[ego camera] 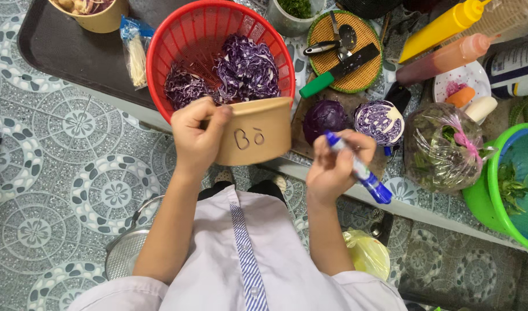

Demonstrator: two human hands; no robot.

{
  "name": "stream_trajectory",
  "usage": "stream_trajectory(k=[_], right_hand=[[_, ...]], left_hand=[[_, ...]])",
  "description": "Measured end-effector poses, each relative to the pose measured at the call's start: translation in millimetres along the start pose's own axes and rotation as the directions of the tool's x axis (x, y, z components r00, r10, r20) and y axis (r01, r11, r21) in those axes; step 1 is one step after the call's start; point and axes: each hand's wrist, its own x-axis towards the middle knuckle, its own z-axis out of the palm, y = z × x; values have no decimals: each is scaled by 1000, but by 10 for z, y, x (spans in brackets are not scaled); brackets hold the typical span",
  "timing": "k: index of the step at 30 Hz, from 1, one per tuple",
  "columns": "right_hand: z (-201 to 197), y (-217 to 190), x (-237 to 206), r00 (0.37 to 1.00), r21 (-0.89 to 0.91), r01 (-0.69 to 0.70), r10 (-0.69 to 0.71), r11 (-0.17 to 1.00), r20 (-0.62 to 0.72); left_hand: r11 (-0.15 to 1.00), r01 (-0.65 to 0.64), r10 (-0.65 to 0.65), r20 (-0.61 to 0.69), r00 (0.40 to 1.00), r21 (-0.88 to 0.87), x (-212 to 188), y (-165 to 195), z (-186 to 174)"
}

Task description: The person labels a paper bowl with a marker, then uses tongs to place noodles into the bowl and a ladle and skimmer to add broth, meat slices, and other hot toppings from pots on the stove. They set the bowl on a tray, add shredded purple cabbage and fresh herbs by hand, and press a plastic lid onto the finished bowl.

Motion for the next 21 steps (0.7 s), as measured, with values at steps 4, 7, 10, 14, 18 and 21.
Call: stream_trajectory(k=[4,7,10,14,18,21], right_hand=[[-492,488,154,933,-705,360,-235,611,273],[-941,860,126,813,-787,563,-2,253,582],[-1231,1284,132,736,-742,670,128,-5,664],[-1363,1790,286,733,-728,675,214,-121,645],[-1356,2133,460,712,-690,701,238,-180,661],[-1261,2209,525,704,-664,705,356,-248,615]], left_hand=[[993,107,-112,-94,989,-56,-21,-109,-78],[976,196,-208,-133,969,-96,-18,-140,-91],[976,213,-216,-135,967,-35,-23,-109,-68],[969,126,-103,-120,987,211,-37,-16,19],[840,-25,41,-17,999,542,-34,64,132],[836,34,-24,-25,999,547,-17,90,225]])
